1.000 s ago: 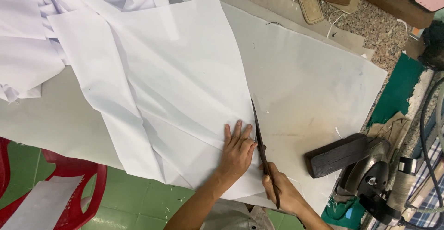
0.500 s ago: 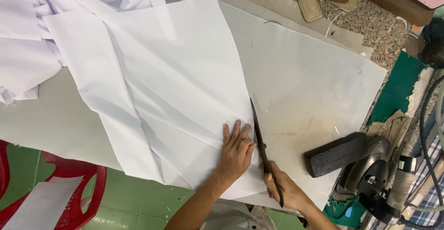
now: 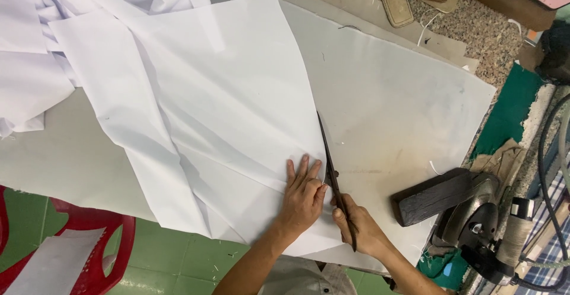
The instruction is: The person irons a white fabric piece on a table using an iron and a black pressing block, then cuts the fabric with scissors. They fold and iron the fabric again, cut it once more, and place the cut piece into a green basket.
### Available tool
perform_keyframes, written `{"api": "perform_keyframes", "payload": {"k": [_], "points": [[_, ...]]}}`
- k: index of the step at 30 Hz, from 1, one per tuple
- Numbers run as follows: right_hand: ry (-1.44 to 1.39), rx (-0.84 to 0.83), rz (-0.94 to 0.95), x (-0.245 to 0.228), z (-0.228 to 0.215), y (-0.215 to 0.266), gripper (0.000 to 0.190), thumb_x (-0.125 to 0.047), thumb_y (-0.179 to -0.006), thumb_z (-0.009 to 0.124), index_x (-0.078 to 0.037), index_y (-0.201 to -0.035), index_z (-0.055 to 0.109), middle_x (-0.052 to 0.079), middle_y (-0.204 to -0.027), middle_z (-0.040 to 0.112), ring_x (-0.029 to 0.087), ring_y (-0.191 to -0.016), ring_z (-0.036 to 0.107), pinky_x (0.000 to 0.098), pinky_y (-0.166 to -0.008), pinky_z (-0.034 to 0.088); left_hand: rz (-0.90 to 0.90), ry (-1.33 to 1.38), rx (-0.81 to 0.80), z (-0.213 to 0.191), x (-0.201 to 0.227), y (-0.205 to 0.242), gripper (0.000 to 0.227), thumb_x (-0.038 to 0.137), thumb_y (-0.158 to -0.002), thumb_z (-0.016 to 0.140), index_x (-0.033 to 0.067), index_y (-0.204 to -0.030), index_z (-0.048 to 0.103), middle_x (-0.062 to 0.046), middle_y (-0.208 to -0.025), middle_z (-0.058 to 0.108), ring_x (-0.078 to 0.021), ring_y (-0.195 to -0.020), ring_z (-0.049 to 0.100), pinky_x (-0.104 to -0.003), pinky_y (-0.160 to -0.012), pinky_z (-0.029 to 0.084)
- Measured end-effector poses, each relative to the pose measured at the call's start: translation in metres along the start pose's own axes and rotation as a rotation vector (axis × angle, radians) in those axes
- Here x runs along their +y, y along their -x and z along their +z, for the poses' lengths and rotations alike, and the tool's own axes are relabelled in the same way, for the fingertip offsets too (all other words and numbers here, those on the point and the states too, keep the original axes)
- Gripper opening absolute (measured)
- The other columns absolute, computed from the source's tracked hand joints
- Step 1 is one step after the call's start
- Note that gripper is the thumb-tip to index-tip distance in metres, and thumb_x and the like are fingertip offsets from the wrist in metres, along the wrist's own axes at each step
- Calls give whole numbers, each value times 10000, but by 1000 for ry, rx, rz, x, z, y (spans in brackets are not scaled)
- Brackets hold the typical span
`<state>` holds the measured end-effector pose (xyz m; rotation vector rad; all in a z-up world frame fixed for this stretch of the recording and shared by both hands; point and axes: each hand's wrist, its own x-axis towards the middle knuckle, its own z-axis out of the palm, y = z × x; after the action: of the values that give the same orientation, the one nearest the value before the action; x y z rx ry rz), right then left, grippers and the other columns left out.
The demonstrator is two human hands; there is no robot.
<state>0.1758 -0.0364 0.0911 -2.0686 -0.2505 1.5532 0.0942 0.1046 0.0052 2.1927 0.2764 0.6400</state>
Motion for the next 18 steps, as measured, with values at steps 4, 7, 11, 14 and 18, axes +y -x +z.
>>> {"api": "perform_keyframes", "payload": {"k": [4,7,11,14,18], "points": [[-128,-47,-71,6,-6,0,622,-611,-920,385,-85,-1213,543,19,-549,502,147,-431,510,295,-440,447,-7,19,3,0,-1,1,270,228,-1099,436,52,-905,501,-283,-1335,646,-478,-1399,466,-662,-1221,223],[-90,-101,-84,4,-11,-3,613,-607,-931,341,-102,-1245,493,11,-688,527,163,-529,579,307,-528,525,-10,45,6,-2,0,0,251,203,-1097,441,49,-906,490,-282,-1352,634,-464,-1414,450,-654,-1227,222],[8,-54,10,-19,-13,-6,822,-734,-806,283,-130,-1320,498,65,-585,577,174,-523,586,321,-518,495,-13,65,14,-2,-1,0,216,178,-1089,454,46,-921,486,-290,-1351,630,-469,-1414,447,-651,-1232,213],[-7,-29,3,-17,-11,-8,733,-709,-835,306,-117,-1203,532,65,-577,575,177,-506,583,322,-504,492,-16,69,5,-2,-1,1,204,167,-1085,462,43,-926,492,-291,-1366,618,-470,-1422,436,-655,-1233,210],[-35,-9,32,-23,-10,-6,733,-701,-831,350,-111,-1216,552,58,-579,563,169,-476,581,308,-476,482,-16,81,15,-2,-1,1,184,159,-1083,463,42,-942,487,-289,-1368,616,-476,-1420,437,-663,-1230,208]]}}
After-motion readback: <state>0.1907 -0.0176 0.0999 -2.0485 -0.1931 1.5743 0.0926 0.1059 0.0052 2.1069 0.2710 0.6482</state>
